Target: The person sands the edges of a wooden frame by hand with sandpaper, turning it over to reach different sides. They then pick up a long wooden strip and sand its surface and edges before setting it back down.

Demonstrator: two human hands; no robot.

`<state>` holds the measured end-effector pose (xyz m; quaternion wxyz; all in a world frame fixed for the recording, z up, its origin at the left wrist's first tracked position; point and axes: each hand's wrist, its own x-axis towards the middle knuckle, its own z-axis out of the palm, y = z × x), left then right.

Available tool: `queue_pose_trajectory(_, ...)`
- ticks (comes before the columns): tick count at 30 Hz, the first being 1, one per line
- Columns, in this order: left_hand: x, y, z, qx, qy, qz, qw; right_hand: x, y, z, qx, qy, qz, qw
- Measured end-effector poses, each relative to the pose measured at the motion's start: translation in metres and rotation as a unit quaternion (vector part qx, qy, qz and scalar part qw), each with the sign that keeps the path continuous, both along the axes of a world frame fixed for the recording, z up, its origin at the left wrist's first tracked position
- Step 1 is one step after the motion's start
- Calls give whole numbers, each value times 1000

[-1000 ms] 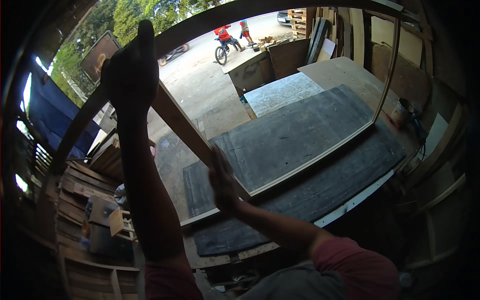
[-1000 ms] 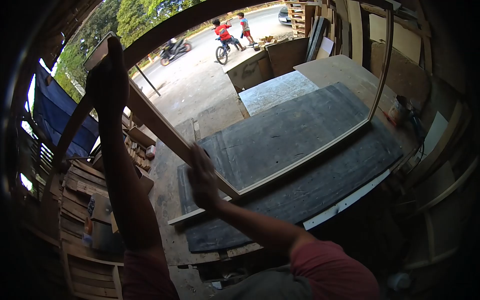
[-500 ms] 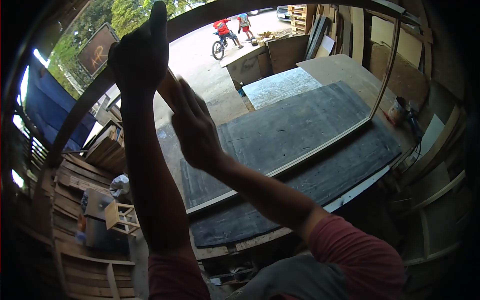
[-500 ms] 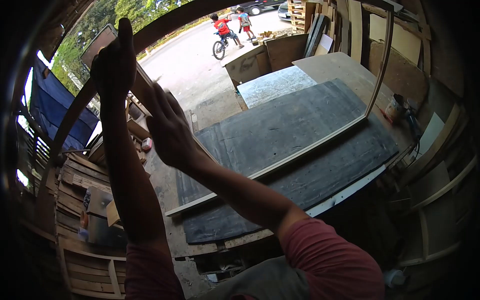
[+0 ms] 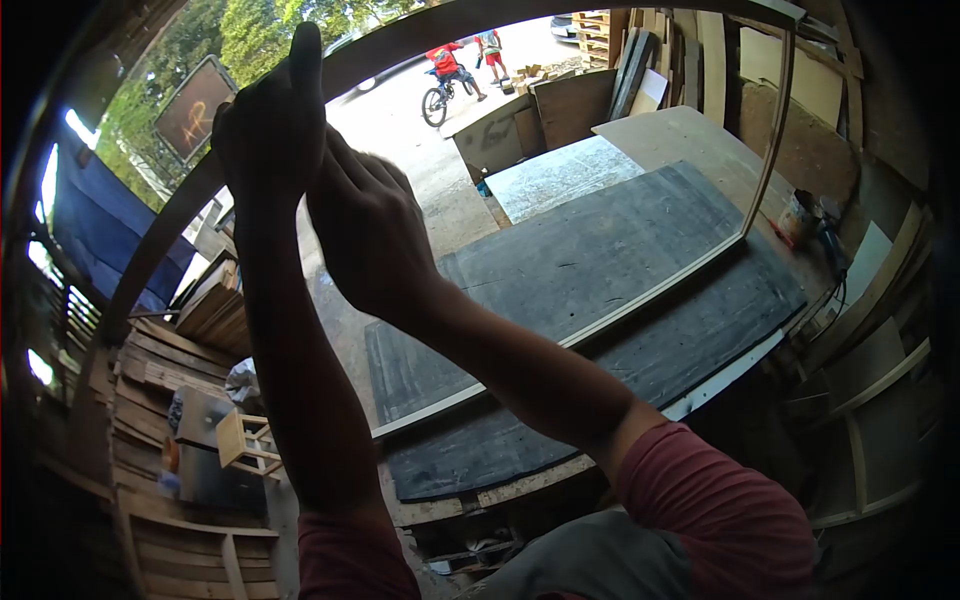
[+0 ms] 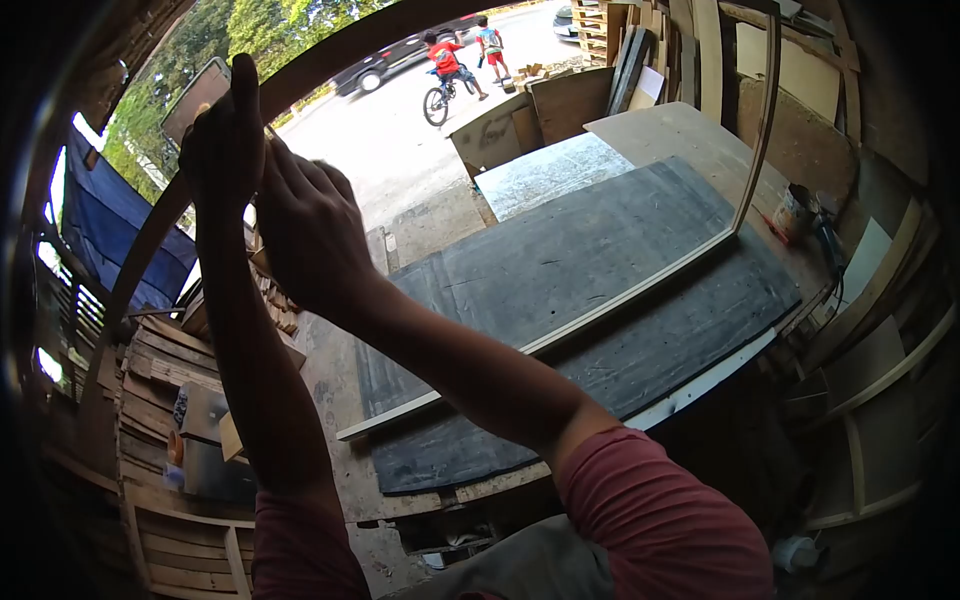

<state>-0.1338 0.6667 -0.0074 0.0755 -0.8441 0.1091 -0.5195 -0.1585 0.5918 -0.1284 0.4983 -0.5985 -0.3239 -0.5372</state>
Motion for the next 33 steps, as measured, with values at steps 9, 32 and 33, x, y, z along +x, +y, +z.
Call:
queue_pose_trajectory(9, -6, 2, 5, -58, 78, -56, 994, 2, -2, -7, -9, 78, -5, 997)
queue_pose_trajectory(32, -6, -6, -1, -56, -36, -109, 992, 15, 25, -2, 7, 56, 80, 995)
queue_pose_trajectory(33, -4, -5, -2, -50, -64, -115, 990, 19, 28, -6, -5, 30, 61, 998)
